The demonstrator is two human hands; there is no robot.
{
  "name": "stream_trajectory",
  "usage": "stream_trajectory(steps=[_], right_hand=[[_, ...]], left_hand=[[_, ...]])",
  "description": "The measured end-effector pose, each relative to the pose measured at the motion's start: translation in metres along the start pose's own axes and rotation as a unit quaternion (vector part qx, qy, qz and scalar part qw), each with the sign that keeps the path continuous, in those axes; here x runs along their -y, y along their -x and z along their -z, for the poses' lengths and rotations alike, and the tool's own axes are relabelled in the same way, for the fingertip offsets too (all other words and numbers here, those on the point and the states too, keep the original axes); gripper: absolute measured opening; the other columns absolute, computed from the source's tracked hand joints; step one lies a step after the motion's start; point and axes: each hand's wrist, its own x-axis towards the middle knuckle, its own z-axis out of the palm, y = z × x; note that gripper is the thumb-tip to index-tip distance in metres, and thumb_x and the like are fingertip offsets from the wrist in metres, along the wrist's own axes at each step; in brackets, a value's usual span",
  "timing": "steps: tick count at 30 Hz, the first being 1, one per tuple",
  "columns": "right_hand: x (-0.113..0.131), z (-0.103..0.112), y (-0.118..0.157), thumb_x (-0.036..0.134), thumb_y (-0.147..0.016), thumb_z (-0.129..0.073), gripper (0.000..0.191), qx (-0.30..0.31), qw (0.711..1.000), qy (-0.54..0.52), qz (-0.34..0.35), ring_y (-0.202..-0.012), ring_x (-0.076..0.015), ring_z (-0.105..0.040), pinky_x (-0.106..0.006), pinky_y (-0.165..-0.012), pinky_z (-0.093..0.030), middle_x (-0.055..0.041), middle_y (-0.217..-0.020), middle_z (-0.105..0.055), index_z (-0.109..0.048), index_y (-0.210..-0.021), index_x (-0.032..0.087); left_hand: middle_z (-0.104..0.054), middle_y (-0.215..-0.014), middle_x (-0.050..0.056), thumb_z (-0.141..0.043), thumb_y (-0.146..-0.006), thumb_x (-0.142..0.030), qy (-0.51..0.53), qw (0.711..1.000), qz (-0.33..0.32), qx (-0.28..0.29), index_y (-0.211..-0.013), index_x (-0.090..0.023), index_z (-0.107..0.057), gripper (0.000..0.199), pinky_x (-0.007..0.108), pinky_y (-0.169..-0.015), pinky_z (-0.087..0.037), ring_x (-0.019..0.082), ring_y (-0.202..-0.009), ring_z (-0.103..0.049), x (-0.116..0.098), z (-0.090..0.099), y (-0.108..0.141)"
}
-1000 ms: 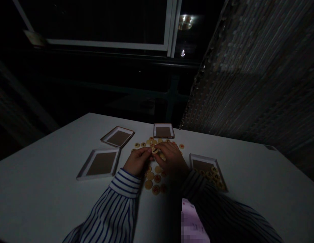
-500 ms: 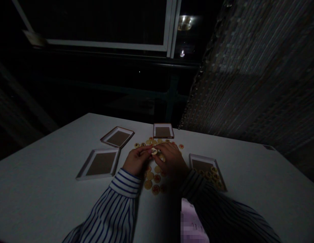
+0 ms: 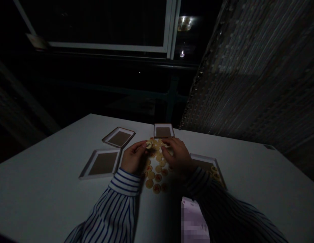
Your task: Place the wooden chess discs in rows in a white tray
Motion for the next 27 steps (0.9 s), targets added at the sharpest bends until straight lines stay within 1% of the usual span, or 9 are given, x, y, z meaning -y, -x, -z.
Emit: stream_trajectory(steps=[4, 8, 11, 12, 15, 17, 19, 23, 27], right_hand=[[-0.004, 0.012, -0.001, 0.022, -0.079, -0.048, 0.023, 0.012, 1.0, 0.013, -0.016, -0.094, -0.0185, -0.051, -0.032, -0.083, -0.037, -0.0067, -0.098, -0.06, -0.056, -0.099, 0.017], [-0.013, 0.03, 0.003, 0.024, -0.078, -0.049, 0.022, 0.04, 0.999, 0.028, -0.015, -0.094, -0.0191, -0.052, -0.034, -0.082, -0.039, -0.0069, -0.098, -0.06, -0.058, -0.097, 0.017], [-0.021, 0.048, 0.009, 0.025, -0.079, -0.048, 0.024, 0.066, 0.996, 0.038, -0.037, -0.093, -0.0197, -0.053, -0.034, -0.081, -0.04, -0.0074, -0.095, -0.061, -0.058, -0.099, 0.016], [-0.024, 0.054, 0.012, 0.026, -0.079, -0.048, 0.024, 0.079, 0.995, 0.04, -0.047, -0.092, -0.0196, -0.054, -0.034, -0.081, -0.041, -0.0075, -0.096, -0.062, -0.058, -0.099, 0.016], [-0.031, 0.073, 0.017, 0.03, -0.08, -0.047, 0.028, 0.165, 0.984, 0.039, -0.051, -0.089, -0.0178, -0.057, -0.031, -0.08, -0.042, -0.006, -0.099, -0.063, -0.058, -0.102, 0.017], [-0.034, 0.084, 0.018, 0.031, -0.081, -0.045, 0.029, 0.225, 0.971, 0.056, -0.051, -0.087, -0.017, -0.058, -0.029, -0.077, -0.043, -0.0051, -0.097, -0.064, -0.059, -0.103, 0.019], [-0.036, 0.095, 0.018, 0.033, -0.08, -0.045, 0.03, 0.271, 0.957, 0.088, -0.054, -0.084, -0.0175, -0.059, -0.028, -0.073, -0.043, -0.0052, -0.094, -0.065, -0.059, -0.103, 0.019], [-0.035, 0.114, 0.017, 0.036, -0.08, -0.044, 0.034, 0.297, 0.941, 0.14, -0.075, -0.086, -0.0192, -0.059, -0.028, -0.074, -0.042, -0.0063, -0.096, -0.065, -0.058, -0.106, 0.019], [-0.034, 0.127, 0.016, 0.038, -0.08, -0.043, 0.035, 0.318, 0.931, 0.153, -0.093, -0.086, -0.0195, -0.058, -0.027, -0.071, -0.041, -0.0057, -0.095, -0.065, -0.057, -0.107, 0.02]], left_hand=[[-0.066, -0.07, 0.004, -0.07, -0.059, -0.039, 0.029, 0.999, 0.018, 0.007, -0.092, -0.013, -0.064, 0.042, 0.025, -0.062, -0.048, 0.012, -0.062, -0.059, -0.005, -0.001, 0.003], [-0.067, -0.071, 0.004, -0.071, -0.059, -0.038, -0.018, 1.0, 0.007, -0.001, -0.088, -0.012, -0.066, 0.04, 0.025, -0.063, -0.048, 0.013, -0.064, -0.06, -0.008, -0.006, 0.006], [-0.068, -0.074, 0.005, -0.071, -0.058, -0.038, -0.04, 0.999, -0.008, 0.012, -0.086, -0.012, -0.068, 0.039, 0.026, -0.065, -0.048, 0.014, -0.066, -0.06, -0.006, -0.01, 0.009], [-0.069, -0.076, 0.006, -0.071, -0.058, -0.039, -0.045, 0.999, -0.011, 0.023, -0.086, -0.013, -0.068, 0.038, 0.026, -0.066, -0.048, 0.014, -0.066, -0.061, -0.004, -0.011, 0.009], [-0.069, -0.08, 0.006, -0.071, -0.059, -0.039, -0.075, 0.996, -0.018, 0.054, -0.085, -0.015, -0.069, 0.036, 0.027, -0.068, -0.049, 0.015, -0.068, -0.061, 0.002, -0.014, 0.01], [-0.069, -0.084, 0.007, -0.071, -0.058, -0.039, -0.087, 0.994, -0.018, 0.065, -0.084, -0.015, -0.069, 0.036, 0.028, -0.07, -0.049, 0.016, -0.071, -0.062, 0.005, -0.015, 0.011], [-0.069, -0.085, 0.007, -0.07, -0.059, -0.039, -0.087, 0.994, -0.016, 0.066, -0.085, -0.014, -0.069, 0.036, 0.029, -0.07, -0.049, 0.017, -0.072, -0.062, 0.007, -0.016, 0.012], [-0.07, -0.081, 0.006, -0.069, -0.06, -0.039, -0.106, 0.992, -0.006, 0.062, -0.087, -0.016, -0.068, 0.036, 0.028, -0.07, -0.05, 0.015, -0.069, -0.062, 0.008, -0.018, 0.015], [-0.07, -0.08, 0.005, -0.07, -0.059, -0.039, -0.116, 0.992, -0.006, 0.057, -0.085, -0.017, -0.069, 0.034, 0.028, -0.071, -0.05, 0.016, -0.072, -0.063, 0.008, -0.021, 0.018]])
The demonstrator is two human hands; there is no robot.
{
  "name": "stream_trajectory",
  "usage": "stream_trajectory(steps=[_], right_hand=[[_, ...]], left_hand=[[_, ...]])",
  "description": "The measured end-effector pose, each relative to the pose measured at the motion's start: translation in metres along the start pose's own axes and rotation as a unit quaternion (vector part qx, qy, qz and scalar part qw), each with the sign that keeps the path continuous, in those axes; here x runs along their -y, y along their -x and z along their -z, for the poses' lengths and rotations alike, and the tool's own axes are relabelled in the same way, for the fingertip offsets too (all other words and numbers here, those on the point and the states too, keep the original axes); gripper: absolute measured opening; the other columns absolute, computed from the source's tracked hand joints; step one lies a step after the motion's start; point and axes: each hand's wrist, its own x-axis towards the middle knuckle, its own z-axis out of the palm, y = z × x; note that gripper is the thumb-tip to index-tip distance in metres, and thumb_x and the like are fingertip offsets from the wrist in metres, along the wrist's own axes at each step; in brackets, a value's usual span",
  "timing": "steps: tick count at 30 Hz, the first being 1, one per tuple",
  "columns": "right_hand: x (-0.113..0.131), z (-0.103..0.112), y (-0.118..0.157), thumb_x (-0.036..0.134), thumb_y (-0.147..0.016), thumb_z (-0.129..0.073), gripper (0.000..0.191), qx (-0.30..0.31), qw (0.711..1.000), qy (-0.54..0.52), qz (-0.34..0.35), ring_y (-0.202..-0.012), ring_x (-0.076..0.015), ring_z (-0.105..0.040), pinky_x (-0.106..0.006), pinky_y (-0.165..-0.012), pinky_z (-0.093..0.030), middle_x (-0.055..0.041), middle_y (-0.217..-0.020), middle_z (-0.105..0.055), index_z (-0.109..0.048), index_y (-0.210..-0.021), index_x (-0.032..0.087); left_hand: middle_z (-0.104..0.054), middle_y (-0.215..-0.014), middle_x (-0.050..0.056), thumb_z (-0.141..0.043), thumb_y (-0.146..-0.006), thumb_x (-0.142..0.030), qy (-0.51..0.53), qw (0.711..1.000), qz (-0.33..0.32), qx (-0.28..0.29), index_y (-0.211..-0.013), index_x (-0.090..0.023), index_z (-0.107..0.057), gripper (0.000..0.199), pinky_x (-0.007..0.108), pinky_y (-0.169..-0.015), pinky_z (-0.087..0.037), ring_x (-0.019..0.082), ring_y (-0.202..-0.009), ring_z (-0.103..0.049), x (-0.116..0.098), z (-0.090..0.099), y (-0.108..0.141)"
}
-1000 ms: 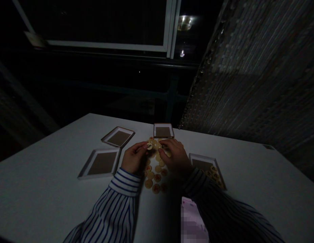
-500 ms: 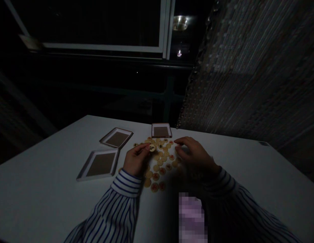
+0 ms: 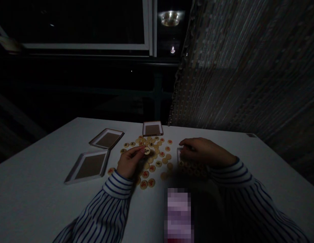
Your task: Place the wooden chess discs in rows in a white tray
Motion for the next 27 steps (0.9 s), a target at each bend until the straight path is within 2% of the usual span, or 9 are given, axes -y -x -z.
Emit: stream_trajectory(steps=[8, 16, 21, 27], right_hand=[[-0.008, 0.011, 0.013, 0.039, -0.08, -0.044, 0.037, 0.013, 1.0, -0.005, -0.014, -0.086, -0.0194, -0.058, -0.028, -0.07, -0.04, -0.0046, -0.095, -0.065, -0.056, -0.109, 0.022], [-0.015, 0.017, 0.022, 0.041, -0.08, -0.044, 0.037, -0.017, 1.0, -0.015, -0.012, -0.089, -0.0189, -0.057, -0.028, -0.073, -0.04, -0.003, -0.096, -0.064, -0.054, -0.111, 0.024], [-0.016, 0.02, 0.025, 0.04, -0.081, -0.044, 0.036, -0.019, 1.0, -0.023, -0.005, -0.089, -0.0194, -0.057, -0.028, -0.073, -0.04, -0.0033, -0.097, -0.065, -0.055, -0.111, 0.023], [-0.02, 0.019, 0.025, 0.032, -0.086, -0.033, 0.034, -0.038, 0.999, -0.008, 0.011, -0.097, -0.019, -0.056, -0.029, -0.081, -0.039, -0.0044, -0.107, -0.062, -0.058, -0.109, 0.023]], left_hand=[[-0.07, -0.08, 0.005, -0.07, -0.06, -0.039, -0.017, 1.0, -0.02, 0.002, -0.086, -0.016, -0.068, 0.035, 0.028, -0.069, -0.05, 0.016, -0.069, -0.063, -0.002, -0.014, 0.008], [-0.07, -0.073, 0.004, -0.071, -0.06, -0.035, 0.013, 1.0, 0.011, 0.011, -0.086, -0.016, -0.068, 0.032, 0.028, -0.07, -0.051, 0.016, -0.07, -0.064, -0.016, -0.04, 0.018], [-0.069, -0.073, 0.003, -0.07, -0.062, -0.033, 0.058, 0.998, 0.013, 0.037, -0.086, -0.017, -0.067, 0.03, 0.027, -0.072, -0.05, 0.014, -0.069, -0.064, -0.022, -0.062, 0.018], [-0.069, -0.076, 0.005, -0.072, -0.059, -0.031, 0.113, 0.992, 0.034, 0.047, -0.088, -0.014, -0.066, 0.034, 0.025, -0.069, -0.049, 0.012, -0.067, -0.062, -0.031, -0.098, 0.015]])
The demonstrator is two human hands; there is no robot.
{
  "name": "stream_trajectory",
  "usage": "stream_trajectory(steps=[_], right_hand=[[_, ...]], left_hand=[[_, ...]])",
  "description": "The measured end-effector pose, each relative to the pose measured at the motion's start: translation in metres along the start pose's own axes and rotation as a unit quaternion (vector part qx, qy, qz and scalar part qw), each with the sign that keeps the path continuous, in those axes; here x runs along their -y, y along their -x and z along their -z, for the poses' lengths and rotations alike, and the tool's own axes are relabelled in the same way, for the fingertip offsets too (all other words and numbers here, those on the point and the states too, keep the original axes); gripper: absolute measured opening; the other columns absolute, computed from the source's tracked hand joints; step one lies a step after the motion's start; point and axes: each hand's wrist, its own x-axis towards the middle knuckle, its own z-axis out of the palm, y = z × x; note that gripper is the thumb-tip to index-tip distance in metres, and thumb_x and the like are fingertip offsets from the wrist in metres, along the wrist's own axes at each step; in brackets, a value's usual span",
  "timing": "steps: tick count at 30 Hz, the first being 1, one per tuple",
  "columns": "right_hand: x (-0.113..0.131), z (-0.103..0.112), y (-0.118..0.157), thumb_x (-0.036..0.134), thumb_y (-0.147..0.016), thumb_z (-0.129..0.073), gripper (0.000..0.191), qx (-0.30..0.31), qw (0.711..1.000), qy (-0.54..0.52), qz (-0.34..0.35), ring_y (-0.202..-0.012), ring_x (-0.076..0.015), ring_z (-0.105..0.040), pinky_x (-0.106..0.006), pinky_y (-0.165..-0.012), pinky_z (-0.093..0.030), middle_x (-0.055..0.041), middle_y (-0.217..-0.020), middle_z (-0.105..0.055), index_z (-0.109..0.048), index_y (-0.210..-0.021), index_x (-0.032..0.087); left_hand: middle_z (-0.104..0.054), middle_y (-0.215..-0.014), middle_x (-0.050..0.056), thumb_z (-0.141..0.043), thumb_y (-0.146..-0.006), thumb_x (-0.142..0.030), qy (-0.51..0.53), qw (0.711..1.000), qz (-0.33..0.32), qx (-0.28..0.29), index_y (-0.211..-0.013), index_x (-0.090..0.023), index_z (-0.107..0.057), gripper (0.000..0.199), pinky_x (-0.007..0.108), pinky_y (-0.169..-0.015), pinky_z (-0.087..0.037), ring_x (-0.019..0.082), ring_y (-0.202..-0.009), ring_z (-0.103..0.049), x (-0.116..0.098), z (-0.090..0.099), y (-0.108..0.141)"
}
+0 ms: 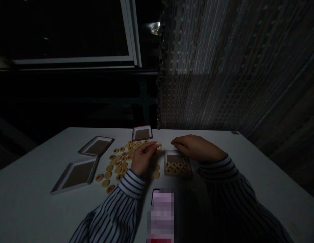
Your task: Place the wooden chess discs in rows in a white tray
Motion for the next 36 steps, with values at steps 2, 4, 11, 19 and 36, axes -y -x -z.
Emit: stream_trajectory(steps=[2, 4, 11, 19, 36], right_hand=[[0.0, 0.0, 0.0, 0.029, -0.086, -0.032, 0.035, -0.002, 1.0, 0.007, 0.004, -0.098, -0.0189, -0.056, -0.029, -0.082, -0.039, -0.0046, -0.107, -0.062, -0.058, -0.109, 0.023], [0.0, 0.001, 0.0, 0.028, -0.086, -0.032, 0.034, -0.004, 1.0, 0.012, 0.001, -0.097, -0.0188, -0.056, -0.028, -0.081, -0.039, -0.0047, -0.107, -0.063, -0.058, -0.108, 0.023], [0.002, -0.01, -0.009, 0.031, -0.085, -0.036, 0.034, -0.009, 1.0, 0.025, -0.003, -0.096, -0.02, -0.056, -0.029, -0.08, -0.039, -0.0053, -0.106, -0.063, -0.058, -0.108, 0.023], [0.005, -0.026, -0.02, 0.033, -0.085, -0.038, 0.031, 0.012, 0.999, -0.016, 0.026, -0.09, -0.0175, -0.058, -0.026, -0.075, -0.039, -0.0044, -0.099, -0.065, -0.06, -0.104, 0.024], [0.007, -0.033, -0.023, 0.029, -0.081, -0.047, 0.027, 0.014, 0.999, -0.028, 0.028, -0.088, -0.017, -0.057, -0.025, -0.074, -0.037, -0.0055, -0.097, -0.064, -0.057, -0.105, 0.021]], left_hand=[[-0.069, -0.077, 0.004, -0.073, -0.058, -0.03, 0.033, 0.999, 0.01, 0.003, -0.086, -0.014, -0.066, 0.032, 0.024, -0.067, -0.049, 0.011, -0.065, -0.062, 0.004, -0.01, -0.001], [-0.069, -0.077, 0.003, -0.073, -0.058, -0.029, 0.055, 0.998, 0.02, 0.008, -0.085, -0.015, -0.066, 0.031, 0.023, -0.068, -0.049, 0.011, -0.066, -0.062, 0.01, -0.016, -0.001], [-0.069, -0.075, 0.005, -0.074, -0.057, -0.029, 0.07, 0.996, 0.042, 0.032, -0.085, -0.013, -0.064, 0.033, 0.026, -0.07, -0.05, 0.014, -0.069, -0.064, 0.035, -0.015, 0.005], [-0.069, -0.073, 0.004, -0.074, -0.056, -0.026, 0.108, 0.991, 0.061, 0.058, -0.084, -0.013, -0.063, 0.033, 0.025, -0.069, -0.05, 0.014, -0.07, -0.065, 0.039, -0.015, 0.009], [-0.068, -0.073, 0.005, -0.076, -0.051, -0.027, 0.134, 0.988, 0.08, 0.007, -0.083, -0.012, -0.065, 0.037, 0.025, -0.067, -0.05, 0.013, -0.065, -0.063, 0.045, -0.013, 0.005]])
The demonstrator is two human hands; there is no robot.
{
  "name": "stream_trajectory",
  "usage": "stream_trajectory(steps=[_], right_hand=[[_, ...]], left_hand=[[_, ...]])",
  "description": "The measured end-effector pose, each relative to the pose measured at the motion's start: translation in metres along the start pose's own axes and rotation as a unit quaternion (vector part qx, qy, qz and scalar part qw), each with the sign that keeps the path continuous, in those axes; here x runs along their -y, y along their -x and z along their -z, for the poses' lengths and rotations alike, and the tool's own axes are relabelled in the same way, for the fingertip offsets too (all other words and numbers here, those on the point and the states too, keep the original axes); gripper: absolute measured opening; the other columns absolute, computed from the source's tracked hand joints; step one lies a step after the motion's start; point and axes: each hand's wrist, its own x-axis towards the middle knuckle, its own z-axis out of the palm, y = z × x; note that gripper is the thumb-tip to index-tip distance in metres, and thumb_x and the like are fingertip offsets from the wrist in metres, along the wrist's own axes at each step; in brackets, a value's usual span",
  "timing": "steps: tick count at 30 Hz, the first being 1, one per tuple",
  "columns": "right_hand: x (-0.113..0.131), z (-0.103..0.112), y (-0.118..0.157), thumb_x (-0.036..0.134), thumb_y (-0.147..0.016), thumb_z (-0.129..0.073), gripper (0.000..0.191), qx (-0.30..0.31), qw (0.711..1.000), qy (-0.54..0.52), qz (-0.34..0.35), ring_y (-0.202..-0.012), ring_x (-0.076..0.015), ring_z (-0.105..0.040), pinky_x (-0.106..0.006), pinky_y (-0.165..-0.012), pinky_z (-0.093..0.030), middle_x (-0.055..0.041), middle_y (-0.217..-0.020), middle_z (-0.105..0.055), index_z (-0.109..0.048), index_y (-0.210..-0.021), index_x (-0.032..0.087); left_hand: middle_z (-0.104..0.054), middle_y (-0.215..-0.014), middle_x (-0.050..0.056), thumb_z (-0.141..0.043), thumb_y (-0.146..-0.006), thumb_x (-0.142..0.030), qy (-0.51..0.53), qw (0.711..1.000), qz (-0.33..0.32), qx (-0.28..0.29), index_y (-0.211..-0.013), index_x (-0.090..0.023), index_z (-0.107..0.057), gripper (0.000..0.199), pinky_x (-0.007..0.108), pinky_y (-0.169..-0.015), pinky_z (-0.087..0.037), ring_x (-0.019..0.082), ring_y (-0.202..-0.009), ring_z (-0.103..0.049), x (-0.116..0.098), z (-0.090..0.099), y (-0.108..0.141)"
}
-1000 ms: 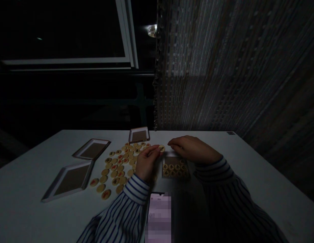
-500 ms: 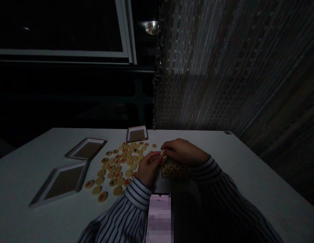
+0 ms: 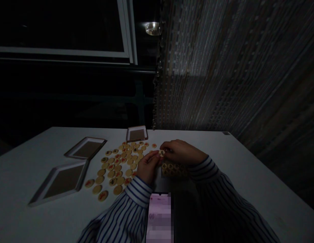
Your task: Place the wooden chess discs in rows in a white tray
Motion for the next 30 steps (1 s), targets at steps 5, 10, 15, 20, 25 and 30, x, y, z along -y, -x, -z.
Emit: stream_trajectory(steps=[5, 10, 15, 20, 25, 30], right_hand=[[0.001, -0.001, -0.001, 0.033, -0.079, -0.051, 0.029, -0.03, 0.998, 0.008, 0.046, -0.094, -0.0186, -0.053, -0.027, -0.079, -0.036, -0.0071, -0.098, -0.062, -0.058, -0.102, 0.018], [0.003, -0.002, -0.001, 0.03, -0.077, -0.053, 0.029, -0.029, 0.998, 0.023, 0.048, -0.095, -0.0193, -0.052, -0.028, -0.081, -0.036, -0.0085, -0.097, -0.061, -0.06, -0.101, 0.016], [-0.002, -0.004, -0.001, 0.032, -0.077, -0.052, 0.032, -0.017, 0.998, 0.024, 0.049, -0.095, -0.0198, -0.053, -0.029, -0.082, -0.037, -0.0085, -0.099, -0.063, -0.06, -0.103, 0.016], [-0.014, 0.001, 0.003, 0.03, -0.076, -0.05, 0.034, -0.015, 0.999, 0.044, 0.007, -0.097, -0.0202, -0.054, -0.029, -0.084, -0.037, -0.0091, -0.102, -0.063, -0.059, -0.106, 0.016], [-0.027, 0.008, 0.009, 0.031, -0.077, -0.046, 0.036, 0.003, 0.997, 0.061, -0.049, -0.098, -0.0211, -0.055, -0.028, -0.08, -0.038, -0.0088, -0.104, -0.063, -0.06, -0.108, 0.018], [-0.033, 0.008, 0.01, 0.031, -0.076, -0.046, 0.03, 0.03, 0.994, 0.075, -0.076, -0.084, -0.0196, -0.059, -0.027, -0.068, -0.039, -0.0082, -0.093, -0.066, -0.064, -0.097, 0.02]], left_hand=[[-0.068, -0.072, 0.003, -0.075, -0.054, -0.025, 0.029, 0.999, 0.008, 0.013, -0.081, -0.013, -0.066, 0.031, 0.021, -0.064, -0.049, 0.009, -0.064, -0.061, 0.002, 0.001, -0.001], [-0.068, -0.073, 0.003, -0.074, -0.055, -0.027, 0.02, 1.0, 0.004, 0.014, -0.081, -0.013, -0.065, 0.031, 0.021, -0.063, -0.049, 0.01, -0.064, -0.061, 0.005, 0.002, -0.001], [-0.066, -0.068, 0.003, -0.074, -0.054, -0.03, -0.004, 1.0, 0.006, 0.018, -0.082, -0.012, -0.063, 0.035, 0.025, -0.064, -0.05, 0.012, -0.063, -0.062, 0.003, 0.001, 0.002], [-0.066, -0.073, 0.005, -0.066, -0.062, -0.029, -0.222, 0.969, -0.11, 0.013, -0.081, -0.015, -0.063, 0.023, 0.032, -0.071, -0.05, 0.017, -0.072, -0.062, 0.002, 0.002, 0.004], [-0.062, -0.101, 0.011, -0.057, -0.068, -0.022, -0.48, 0.833, -0.262, 0.089, -0.094, -0.017, -0.063, 0.027, 0.04, -0.089, -0.042, 0.023, -0.097, -0.056, 0.01, 0.009, 0.005], [-0.05, -0.122, 0.017, -0.058, -0.069, -0.029, -0.592, 0.745, -0.277, 0.133, -0.103, -0.016, -0.06, 0.037, 0.045, -0.094, -0.037, 0.03, -0.113, -0.046, 0.017, 0.015, 0.004]])
